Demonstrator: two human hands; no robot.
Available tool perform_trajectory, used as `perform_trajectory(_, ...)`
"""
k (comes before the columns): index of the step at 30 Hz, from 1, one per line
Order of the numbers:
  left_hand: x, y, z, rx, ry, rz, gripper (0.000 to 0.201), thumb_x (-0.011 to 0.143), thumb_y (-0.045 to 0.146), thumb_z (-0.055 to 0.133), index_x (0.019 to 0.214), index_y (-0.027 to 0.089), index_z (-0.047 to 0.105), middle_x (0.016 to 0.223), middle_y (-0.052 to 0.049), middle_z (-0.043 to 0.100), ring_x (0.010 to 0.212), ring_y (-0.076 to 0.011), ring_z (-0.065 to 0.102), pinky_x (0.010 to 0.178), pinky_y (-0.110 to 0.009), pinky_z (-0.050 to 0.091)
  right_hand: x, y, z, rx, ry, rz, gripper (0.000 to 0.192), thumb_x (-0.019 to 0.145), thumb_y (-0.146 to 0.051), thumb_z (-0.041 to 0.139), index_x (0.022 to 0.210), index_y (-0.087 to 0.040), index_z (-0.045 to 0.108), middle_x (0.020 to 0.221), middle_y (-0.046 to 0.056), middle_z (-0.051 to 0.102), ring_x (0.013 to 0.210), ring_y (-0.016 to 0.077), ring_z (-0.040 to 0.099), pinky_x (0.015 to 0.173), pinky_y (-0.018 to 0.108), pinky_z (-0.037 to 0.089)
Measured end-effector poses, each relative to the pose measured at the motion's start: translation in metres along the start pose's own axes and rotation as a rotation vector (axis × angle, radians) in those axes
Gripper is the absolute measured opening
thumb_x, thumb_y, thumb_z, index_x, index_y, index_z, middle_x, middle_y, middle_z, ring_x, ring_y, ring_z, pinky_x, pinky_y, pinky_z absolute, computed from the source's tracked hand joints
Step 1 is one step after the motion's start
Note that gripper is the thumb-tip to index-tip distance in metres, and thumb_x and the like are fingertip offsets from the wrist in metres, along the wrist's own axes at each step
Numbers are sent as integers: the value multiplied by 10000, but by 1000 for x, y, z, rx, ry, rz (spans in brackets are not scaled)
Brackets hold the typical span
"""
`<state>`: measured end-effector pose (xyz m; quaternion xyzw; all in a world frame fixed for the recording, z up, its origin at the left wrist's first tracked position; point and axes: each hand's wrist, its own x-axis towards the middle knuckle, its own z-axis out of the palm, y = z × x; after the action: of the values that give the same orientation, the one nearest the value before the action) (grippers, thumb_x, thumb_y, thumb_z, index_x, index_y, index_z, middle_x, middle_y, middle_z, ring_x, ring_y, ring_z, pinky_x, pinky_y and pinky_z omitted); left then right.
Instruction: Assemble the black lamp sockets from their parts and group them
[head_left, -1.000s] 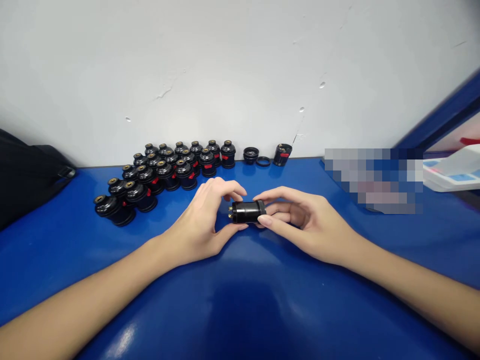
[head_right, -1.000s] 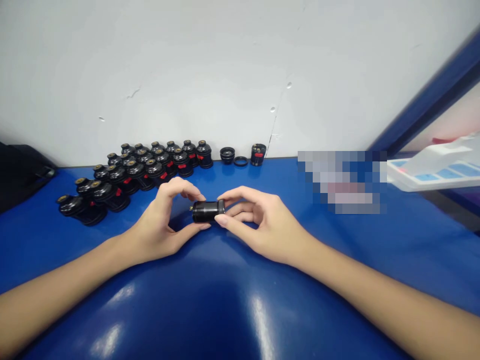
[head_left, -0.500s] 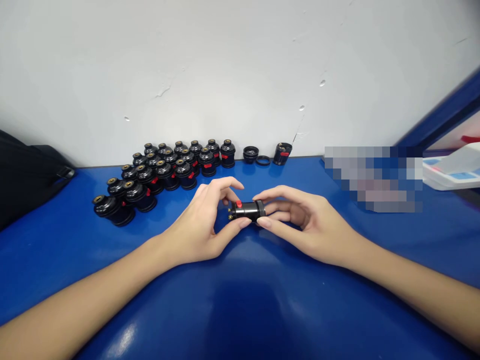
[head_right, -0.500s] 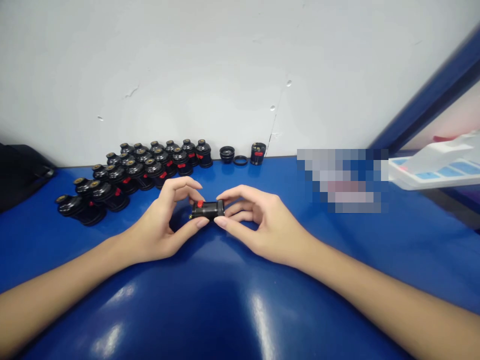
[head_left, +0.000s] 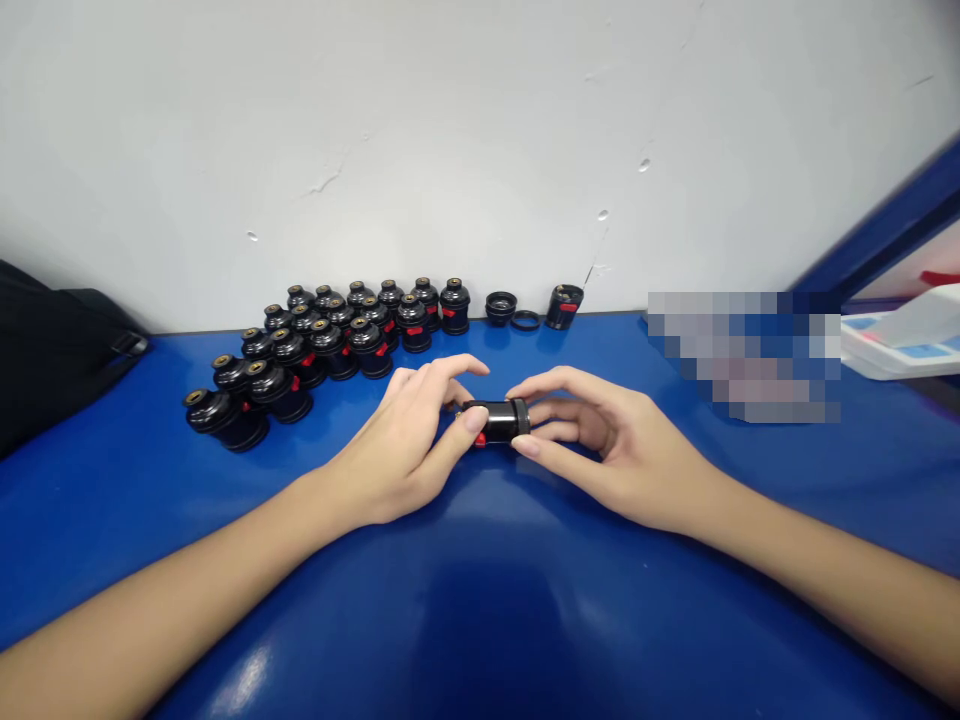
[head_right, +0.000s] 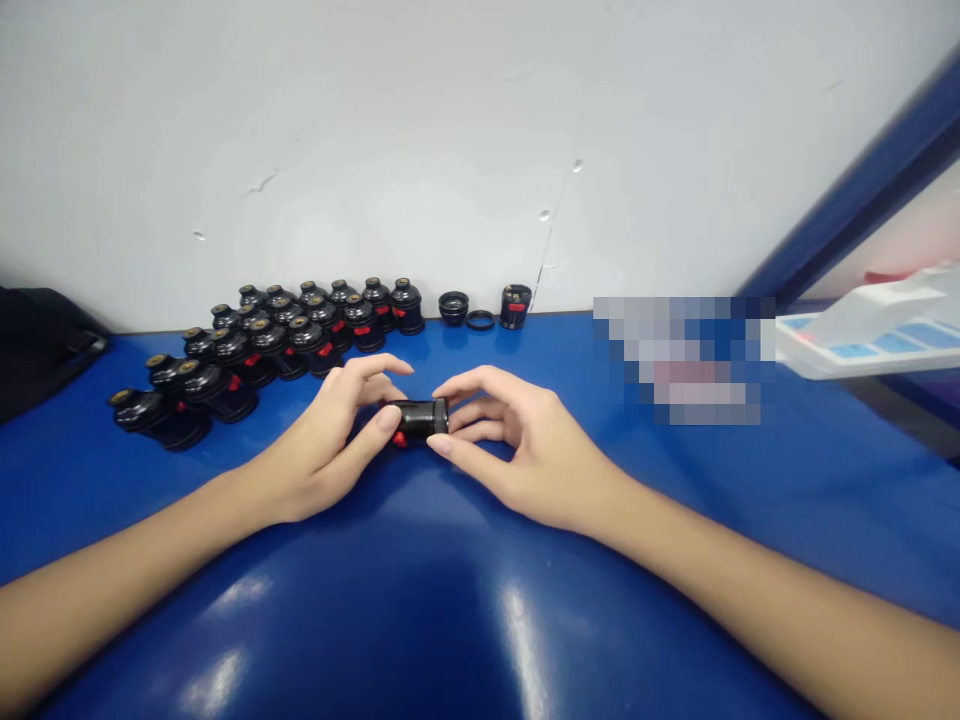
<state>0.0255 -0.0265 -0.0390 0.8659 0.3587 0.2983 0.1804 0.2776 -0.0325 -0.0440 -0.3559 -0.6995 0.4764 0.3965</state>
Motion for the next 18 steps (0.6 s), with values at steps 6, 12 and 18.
perform_trajectory(6, -2, -6, 4, -41, 64, 97, 461, 1057, 305, 664, 1436, 275, 402, 1141, -51, 703, 1019, -235, 671, 976, -449, 441, 0, -1, 0, -26, 2, 4, 349, 948, -411, 821, 1200, -215, 681, 1053, 78, 816, 915, 238, 843, 895, 385, 712)
perform_trajectory(12, 0, -10, 5, 76, 156, 215, 629, 946, 345, 836, 1423, 290, 430, 1214, -71, 661, 1077, -262, 644, 936, -426, 464, -1, -2, -1, -33, -9, 9, 344, 952, -400, 823, 1202, -208, 685, 1008, 70, 810, 896, 227, 840, 881, 360, 706)
perform_trajectory(18, 0, 0, 1, 72, 31, -32, 336, 1142, 417, 479, 1434, 263, 415, 1102, -43, 697, 1011, -243, 612, 963, -451, 415, 0, 0, -1, -13, -11, -13, 335, 960, -365, 825, 1217, -207, 678, 1057, 61, 806, 922, 195, 837, 896, 311, 696)
